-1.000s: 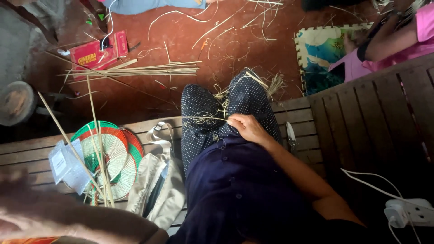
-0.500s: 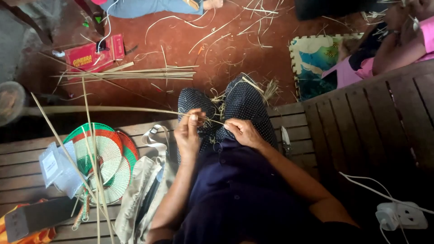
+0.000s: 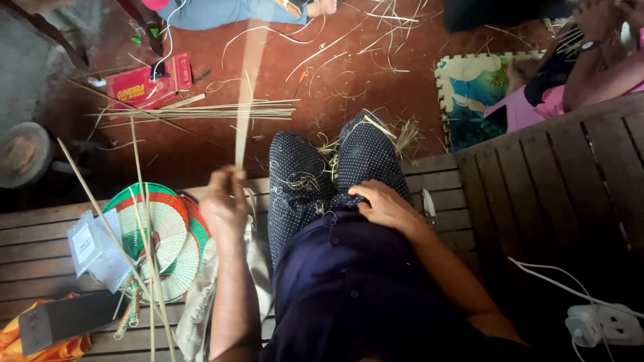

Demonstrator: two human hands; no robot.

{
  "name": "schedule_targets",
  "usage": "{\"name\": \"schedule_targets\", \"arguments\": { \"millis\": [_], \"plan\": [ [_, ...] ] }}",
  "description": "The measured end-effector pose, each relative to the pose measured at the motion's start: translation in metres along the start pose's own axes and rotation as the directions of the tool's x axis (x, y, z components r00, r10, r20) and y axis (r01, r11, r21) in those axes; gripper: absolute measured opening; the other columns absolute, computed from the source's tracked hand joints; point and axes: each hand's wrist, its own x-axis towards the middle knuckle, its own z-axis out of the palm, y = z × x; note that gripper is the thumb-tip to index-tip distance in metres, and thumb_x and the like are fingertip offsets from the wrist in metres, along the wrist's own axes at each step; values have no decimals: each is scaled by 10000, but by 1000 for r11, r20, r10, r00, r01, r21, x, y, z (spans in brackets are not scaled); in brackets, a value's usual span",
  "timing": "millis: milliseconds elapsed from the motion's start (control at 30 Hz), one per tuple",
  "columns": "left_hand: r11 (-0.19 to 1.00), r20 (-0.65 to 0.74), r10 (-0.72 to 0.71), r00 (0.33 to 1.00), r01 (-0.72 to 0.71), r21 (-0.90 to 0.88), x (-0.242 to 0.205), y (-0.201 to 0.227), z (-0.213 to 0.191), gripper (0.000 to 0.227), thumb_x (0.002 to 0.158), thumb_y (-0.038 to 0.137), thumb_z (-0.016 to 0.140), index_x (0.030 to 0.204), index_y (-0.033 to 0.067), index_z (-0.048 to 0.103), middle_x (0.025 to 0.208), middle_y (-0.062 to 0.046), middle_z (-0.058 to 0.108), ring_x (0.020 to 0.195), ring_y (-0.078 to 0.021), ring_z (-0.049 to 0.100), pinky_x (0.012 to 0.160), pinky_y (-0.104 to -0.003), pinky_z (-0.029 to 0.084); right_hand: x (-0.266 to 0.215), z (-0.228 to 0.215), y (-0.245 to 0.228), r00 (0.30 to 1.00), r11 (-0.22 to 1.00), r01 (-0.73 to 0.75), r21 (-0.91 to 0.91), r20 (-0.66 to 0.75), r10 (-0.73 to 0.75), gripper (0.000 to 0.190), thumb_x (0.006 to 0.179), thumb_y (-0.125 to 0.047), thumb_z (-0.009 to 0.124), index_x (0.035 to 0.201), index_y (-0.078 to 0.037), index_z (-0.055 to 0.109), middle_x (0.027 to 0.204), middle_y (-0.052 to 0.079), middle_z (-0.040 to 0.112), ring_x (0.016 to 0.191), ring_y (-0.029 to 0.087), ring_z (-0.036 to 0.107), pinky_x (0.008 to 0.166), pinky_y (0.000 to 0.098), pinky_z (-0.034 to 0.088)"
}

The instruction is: Shaving and refining thin bamboo strips using a small hand knife for craft production.

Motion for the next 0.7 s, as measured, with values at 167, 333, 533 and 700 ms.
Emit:
{"name": "schedule_targets", "arguments": {
  "millis": [167,333,533,700],
  "plan": [
    [991,335,-104,936,71,109,-30,-12,35,158,1011,268,603,1066,177,720,856,-162,774,877,-456,723,803,-551,550,-5,6,5,970,990,130,-48,-202,-137,184,930,-3,562,983,-60,728,860,130,670,879,322,630,847,440,476],
    [973,450,-18,893,-87,212,-66,-12,85,150,986,335,616,1011,250,737,787,-65,774,777,-332,766,716,-471,605,13,11,6,770,839,394,-374,-363,-524,225,993,-99,548,1113,-158,729,913,40,643,907,248,608,867,408,447],
    [922,562,157,812,-324,211,-86,-21,119,176,992,473,528,982,394,685,872,79,727,821,-195,757,733,-397,618,21,28,4,740,799,415,-434,-349,-574,195,1024,-164,553,1106,-179,729,986,53,670,978,264,641,875,432,481],
    [886,439,373,817,-454,93,-69,-14,121,188,1020,352,546,973,348,728,921,22,741,929,-236,721,801,-386,573,18,44,13,907,913,337,-230,-181,-380,284,1014,-149,539,1240,-179,709,976,170,744,960,378,727,805,488,560]
  ]
}}
